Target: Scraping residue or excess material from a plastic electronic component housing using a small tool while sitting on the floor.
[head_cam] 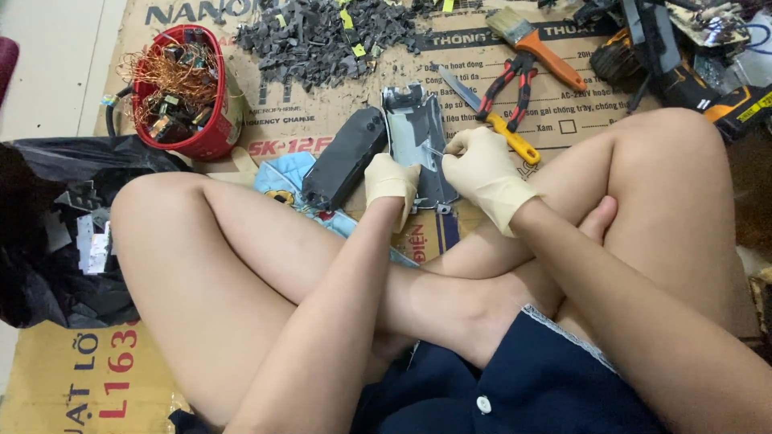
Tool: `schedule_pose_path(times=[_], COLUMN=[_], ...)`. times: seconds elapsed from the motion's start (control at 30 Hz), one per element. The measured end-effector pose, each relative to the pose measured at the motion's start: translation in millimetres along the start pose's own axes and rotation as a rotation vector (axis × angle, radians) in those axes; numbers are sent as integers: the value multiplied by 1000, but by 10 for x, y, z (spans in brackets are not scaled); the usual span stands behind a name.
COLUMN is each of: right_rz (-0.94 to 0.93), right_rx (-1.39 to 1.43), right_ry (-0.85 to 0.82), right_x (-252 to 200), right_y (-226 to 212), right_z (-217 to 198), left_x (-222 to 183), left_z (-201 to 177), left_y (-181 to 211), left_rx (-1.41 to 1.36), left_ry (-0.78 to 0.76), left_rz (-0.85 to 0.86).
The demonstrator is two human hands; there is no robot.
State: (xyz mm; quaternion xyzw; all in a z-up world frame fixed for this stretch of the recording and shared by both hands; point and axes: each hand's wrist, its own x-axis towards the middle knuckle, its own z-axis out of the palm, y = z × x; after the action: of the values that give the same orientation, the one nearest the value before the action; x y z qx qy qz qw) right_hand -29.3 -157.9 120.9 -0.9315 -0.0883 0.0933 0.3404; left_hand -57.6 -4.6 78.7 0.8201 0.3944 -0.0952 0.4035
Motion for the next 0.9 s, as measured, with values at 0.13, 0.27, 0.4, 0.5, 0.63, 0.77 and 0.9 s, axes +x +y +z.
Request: schedule_pose_path(times=[0.13,0.27,0.4,0.5,0.63,0.77,0.9], right_rz=[10,-27,-101,-53,-11,10,50], right_rx=[2,16,-136,-233,-167,-70,-52], right_ry=[27,54,4,17,-37,-1,-13], right_x=[110,156,265,669,333,-143,-285], right_y=[48,-12,-213,-394,-428,-354,-317], right_z=[84,112,310,547,209,-50,-80], left_x=[-74,-108,-42,-242,-193,-194,-175], left_z=[-43,-48,-13,-125,-95,-120,-109], left_y=[26,70,23,115,68,123,91], left_rx=[25,21,-48,2,19,17,37], left_ry=[-17,-26,7,-23,-39,-22,-21], left_rz=[2,-6,-22,-4,-33,-30,-26])
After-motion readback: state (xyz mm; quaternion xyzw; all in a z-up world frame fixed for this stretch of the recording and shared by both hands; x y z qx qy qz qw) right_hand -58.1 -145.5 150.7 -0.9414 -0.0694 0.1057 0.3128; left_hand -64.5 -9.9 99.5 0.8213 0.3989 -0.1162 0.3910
